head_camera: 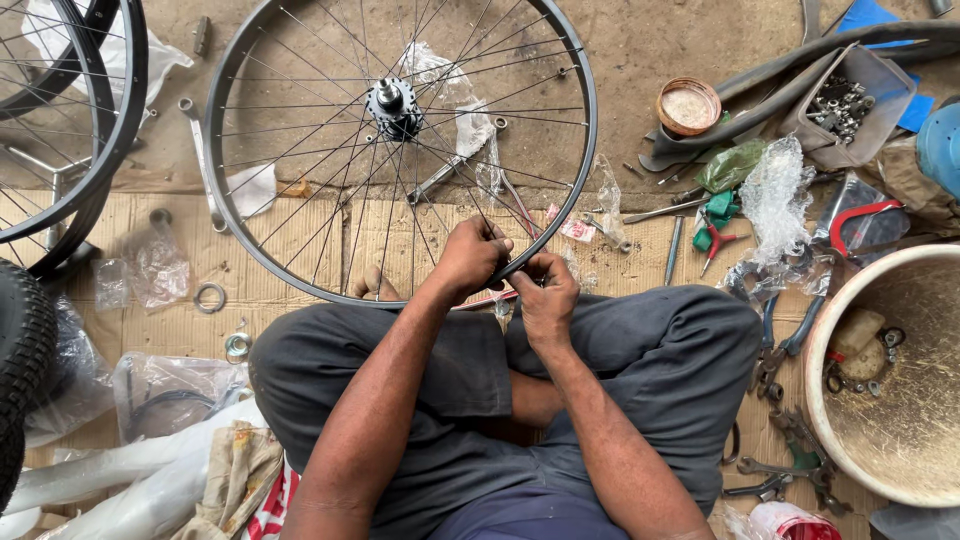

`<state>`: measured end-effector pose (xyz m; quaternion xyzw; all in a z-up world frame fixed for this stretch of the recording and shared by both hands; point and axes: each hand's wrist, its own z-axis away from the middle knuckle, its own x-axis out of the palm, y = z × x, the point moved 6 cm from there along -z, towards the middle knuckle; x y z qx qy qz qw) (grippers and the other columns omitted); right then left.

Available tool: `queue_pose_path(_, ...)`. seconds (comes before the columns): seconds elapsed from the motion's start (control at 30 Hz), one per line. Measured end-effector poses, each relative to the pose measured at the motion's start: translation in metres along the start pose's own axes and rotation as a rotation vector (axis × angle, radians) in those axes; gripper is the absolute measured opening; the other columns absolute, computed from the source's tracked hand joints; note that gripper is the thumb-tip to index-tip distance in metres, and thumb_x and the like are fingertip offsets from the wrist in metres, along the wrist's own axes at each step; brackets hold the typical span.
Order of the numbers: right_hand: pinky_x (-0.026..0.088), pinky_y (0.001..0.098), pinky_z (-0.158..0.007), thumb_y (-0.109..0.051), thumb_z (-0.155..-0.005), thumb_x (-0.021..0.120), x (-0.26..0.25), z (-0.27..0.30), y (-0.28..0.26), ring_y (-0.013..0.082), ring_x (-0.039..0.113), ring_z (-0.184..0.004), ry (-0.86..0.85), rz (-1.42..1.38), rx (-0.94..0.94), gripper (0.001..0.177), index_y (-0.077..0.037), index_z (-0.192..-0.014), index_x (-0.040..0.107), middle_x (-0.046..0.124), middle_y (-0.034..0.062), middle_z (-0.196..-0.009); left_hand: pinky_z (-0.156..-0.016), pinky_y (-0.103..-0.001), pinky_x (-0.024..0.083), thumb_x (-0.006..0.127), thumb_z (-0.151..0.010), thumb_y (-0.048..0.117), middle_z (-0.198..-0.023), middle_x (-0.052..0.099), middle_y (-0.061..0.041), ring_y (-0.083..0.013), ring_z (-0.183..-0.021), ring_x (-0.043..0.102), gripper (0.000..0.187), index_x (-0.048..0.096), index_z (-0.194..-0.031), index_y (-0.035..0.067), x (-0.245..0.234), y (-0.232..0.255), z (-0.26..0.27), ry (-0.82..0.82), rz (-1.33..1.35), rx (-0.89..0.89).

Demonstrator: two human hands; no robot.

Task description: The person sits on the floor and uses a spoke wrench to tighten and loosen the nipples on a bicycle wheel. They repeatedly rotate the wheel to check for wobbles and adjust the tension of the spokes to true the rim.

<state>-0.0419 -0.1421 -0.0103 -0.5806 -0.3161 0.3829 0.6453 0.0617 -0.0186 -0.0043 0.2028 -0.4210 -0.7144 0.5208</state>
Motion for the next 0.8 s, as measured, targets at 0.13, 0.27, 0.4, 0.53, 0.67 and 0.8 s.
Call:
queue_pose_path(0.13, 0.057, 0.0229, -0.076, 0.003, -0.091, 0.072, 0.004, 0.005, 0.003, 0.0071, 0.067, -0.083, -0.024, -0.111, 0.072, 0.008, -0.002, -0.097, 0.071, 0.072, 0.0014, -0.089, -0.042, -0.035, 0.056, 0.067, -0.095, 0.008, -0.070, 0.064, -0.011, -0.0186, -0.051, 0.064, 0.016, 0.055, -0.093, -0.003, 0.001, 0.001, 0.003, -0.012, -0.011, -0.011)
queue_pose_path(0.27, 0.058, 0.0247, -0.076, 0.002, -0.092, 0.072, 0.001, 0.004, 0.012, 0.0083, 0.068, -0.082, -0.041, -0.126, 0.115, 0.006, -0.002, -0.097, 0.072, 0.071, 0.0028, -0.088, -0.043, -0.035, 0.058, 0.066, -0.096, 0.010, -0.071, 0.064, -0.011, -0.0183, -0.053, 0.066, 0.016, 0.055, -0.094, -0.002, 0.000, 0.004, 0.006, -0.002, -0.051, -0.045)
queue_pose_path(0.4, 0.054, 0.0253, -0.072, 0.002, -0.094, 0.072, -0.002, 0.002, 0.024, 0.0093, 0.063, -0.079, -0.047, -0.163, 0.109, 0.005, 0.000, -0.098, 0.072, 0.069, 0.0039, -0.088, -0.043, -0.035, 0.057, 0.066, -0.095, 0.008, -0.072, 0.065, -0.012, -0.0187, -0.054, 0.066, 0.016, 0.054, -0.093, -0.003, 0.002, 0.002, 0.005, 0.011, 0.007, 0.000)
queue_pose_path(0.53, 0.058, 0.0256, -0.075, 0.001, -0.093, 0.073, -0.001, 0.003, 0.023, 0.0099, 0.067, -0.082, -0.063, -0.158, 0.081, 0.004, -0.001, -0.096, 0.071, 0.071, 0.0037, -0.088, -0.042, -0.035, 0.056, 0.066, -0.095, 0.008, -0.071, 0.064, -0.013, -0.0194, -0.052, 0.065, 0.016, 0.054, -0.092, -0.003, 0.002, -0.002, 0.001, 0.004, -0.016, 0.001)
queue_pose_path(0.67, 0.060, 0.0266, -0.075, 0.003, -0.088, 0.075, 0.000, -0.003, 0.008, 0.0103, 0.069, -0.083, -0.112, -0.021, 0.030, 0.009, -0.001, -0.093, 0.070, 0.070, 0.0030, -0.090, -0.040, -0.036, 0.054, 0.070, -0.095, 0.010, -0.069, 0.064, -0.013, -0.0212, -0.050, 0.065, 0.020, 0.055, -0.091, -0.004, 0.000, -0.004, 0.001, -0.001, -0.039, 0.004)
queue_pose_path(0.8, 0.062, 0.0268, -0.072, 0.007, -0.082, 0.078, -0.001, -0.025, 0.004, 0.0110, 0.070, -0.077, -0.193, -0.108, 0.172, 0.016, -0.003, -0.089, 0.067, 0.072, 0.0044, -0.084, -0.054, -0.044, 0.056, 0.075, -0.085, 0.018, -0.075, 0.068, -0.016, -0.0294, -0.065, 0.070, 0.023, 0.061, -0.085, 0.000, 0.002, 0.026, 0.013, 0.181, -0.666, 0.308)
